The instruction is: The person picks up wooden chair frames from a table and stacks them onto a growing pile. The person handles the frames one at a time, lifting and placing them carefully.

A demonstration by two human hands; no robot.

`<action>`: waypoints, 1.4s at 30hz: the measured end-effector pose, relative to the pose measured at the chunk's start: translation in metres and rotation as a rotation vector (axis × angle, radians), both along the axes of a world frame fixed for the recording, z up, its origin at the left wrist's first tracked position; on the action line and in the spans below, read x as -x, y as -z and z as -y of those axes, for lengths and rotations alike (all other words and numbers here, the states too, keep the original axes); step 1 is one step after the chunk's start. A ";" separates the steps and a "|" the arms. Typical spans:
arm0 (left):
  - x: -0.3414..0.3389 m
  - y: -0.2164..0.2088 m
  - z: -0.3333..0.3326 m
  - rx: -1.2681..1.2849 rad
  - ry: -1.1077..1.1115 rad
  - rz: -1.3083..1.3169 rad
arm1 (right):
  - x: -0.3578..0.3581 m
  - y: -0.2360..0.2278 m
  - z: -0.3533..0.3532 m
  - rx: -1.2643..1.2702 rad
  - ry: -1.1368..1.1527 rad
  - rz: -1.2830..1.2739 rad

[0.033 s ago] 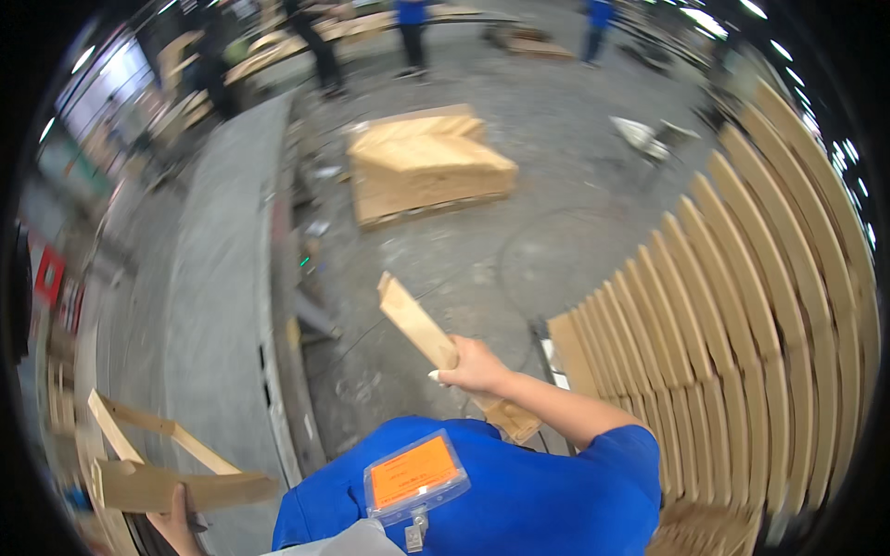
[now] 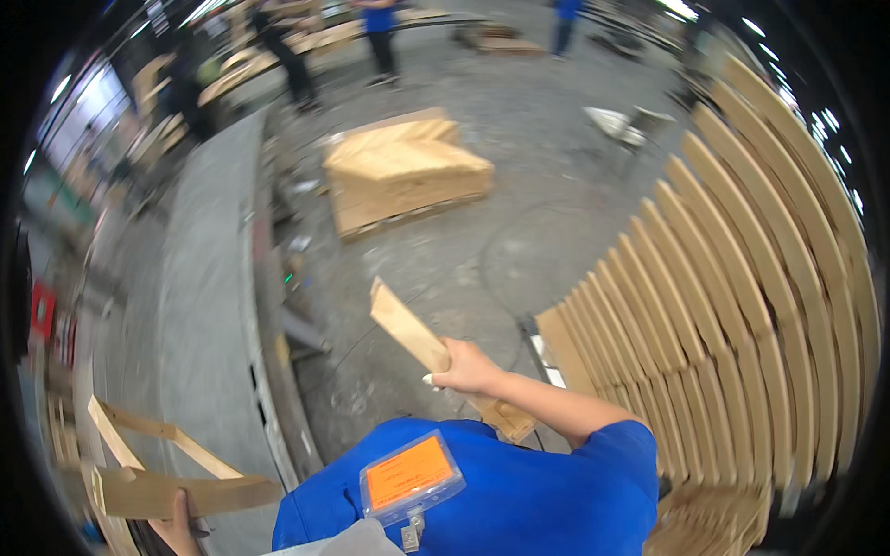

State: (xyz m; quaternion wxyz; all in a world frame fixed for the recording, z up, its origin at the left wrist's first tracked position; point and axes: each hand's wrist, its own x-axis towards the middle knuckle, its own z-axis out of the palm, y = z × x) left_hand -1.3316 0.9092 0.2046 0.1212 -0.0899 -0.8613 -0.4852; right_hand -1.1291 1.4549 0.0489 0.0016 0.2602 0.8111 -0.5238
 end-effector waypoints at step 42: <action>0.319 0.074 -1.156 0.018 1.413 0.193 | 0.068 0.080 -0.478 -0.019 1.405 0.142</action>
